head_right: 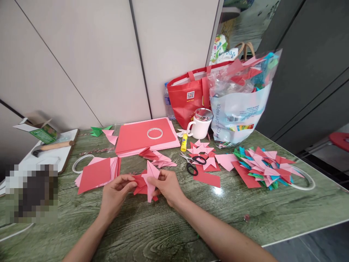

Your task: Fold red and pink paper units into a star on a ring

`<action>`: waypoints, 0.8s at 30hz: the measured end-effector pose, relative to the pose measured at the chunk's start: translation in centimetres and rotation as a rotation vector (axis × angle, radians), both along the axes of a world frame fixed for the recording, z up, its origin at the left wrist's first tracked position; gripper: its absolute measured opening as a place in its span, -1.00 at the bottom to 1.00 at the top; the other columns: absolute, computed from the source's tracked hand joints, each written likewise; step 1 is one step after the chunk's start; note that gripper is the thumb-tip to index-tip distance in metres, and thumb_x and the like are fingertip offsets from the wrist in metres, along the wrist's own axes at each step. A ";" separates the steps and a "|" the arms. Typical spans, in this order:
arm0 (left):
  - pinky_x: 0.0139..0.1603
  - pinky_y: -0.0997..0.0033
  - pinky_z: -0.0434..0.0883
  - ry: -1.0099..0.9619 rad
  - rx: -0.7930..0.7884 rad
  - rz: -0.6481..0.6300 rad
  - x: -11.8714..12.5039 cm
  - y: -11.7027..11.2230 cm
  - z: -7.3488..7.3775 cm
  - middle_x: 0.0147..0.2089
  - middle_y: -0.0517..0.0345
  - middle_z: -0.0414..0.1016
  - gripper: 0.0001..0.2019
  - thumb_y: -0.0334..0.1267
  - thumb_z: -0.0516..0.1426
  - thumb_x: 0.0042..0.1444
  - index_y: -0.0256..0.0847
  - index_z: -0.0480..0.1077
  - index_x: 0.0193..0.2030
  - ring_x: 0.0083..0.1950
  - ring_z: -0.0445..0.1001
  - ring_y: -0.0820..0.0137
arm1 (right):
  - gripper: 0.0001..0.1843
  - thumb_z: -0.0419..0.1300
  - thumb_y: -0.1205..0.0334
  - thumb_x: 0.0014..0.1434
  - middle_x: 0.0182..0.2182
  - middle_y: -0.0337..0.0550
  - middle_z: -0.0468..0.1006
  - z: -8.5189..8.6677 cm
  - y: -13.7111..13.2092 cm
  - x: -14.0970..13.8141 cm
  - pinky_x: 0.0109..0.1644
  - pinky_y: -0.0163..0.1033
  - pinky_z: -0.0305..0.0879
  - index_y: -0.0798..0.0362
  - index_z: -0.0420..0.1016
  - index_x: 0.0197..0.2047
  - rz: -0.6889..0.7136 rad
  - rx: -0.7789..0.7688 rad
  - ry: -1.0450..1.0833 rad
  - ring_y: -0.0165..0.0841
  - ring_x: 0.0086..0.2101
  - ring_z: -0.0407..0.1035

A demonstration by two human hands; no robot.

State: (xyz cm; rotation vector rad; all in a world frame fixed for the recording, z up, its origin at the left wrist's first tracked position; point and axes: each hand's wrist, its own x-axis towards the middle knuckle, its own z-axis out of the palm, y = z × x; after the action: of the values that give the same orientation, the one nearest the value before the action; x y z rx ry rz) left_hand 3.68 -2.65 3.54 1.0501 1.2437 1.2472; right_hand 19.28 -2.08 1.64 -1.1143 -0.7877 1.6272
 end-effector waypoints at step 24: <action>-0.49 0.58 0.38 0.066 0.022 0.044 -0.1 0.0 -0.1 -0.43 0.22 0.48 -0.82 -0.29 0.30 -0.30 -0.26 0.44 -0.50 -0.49 0.40 0.52 | -0.61 0.24 0.24 -0.04 -0.53 -0.34 0.47 -0.2 -0.1 0.1 -0.61 -0.41 0.24 0.02 0.20 -0.15 0.008 0.246 -0.101 -0.52 -0.65 0.25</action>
State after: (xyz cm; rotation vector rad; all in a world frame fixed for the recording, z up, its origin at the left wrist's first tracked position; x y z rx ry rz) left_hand 3.56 -2.69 3.41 1.0933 1.3120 1.2711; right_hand 19.42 -2.17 1.47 -1.0230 -1.0293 1.4447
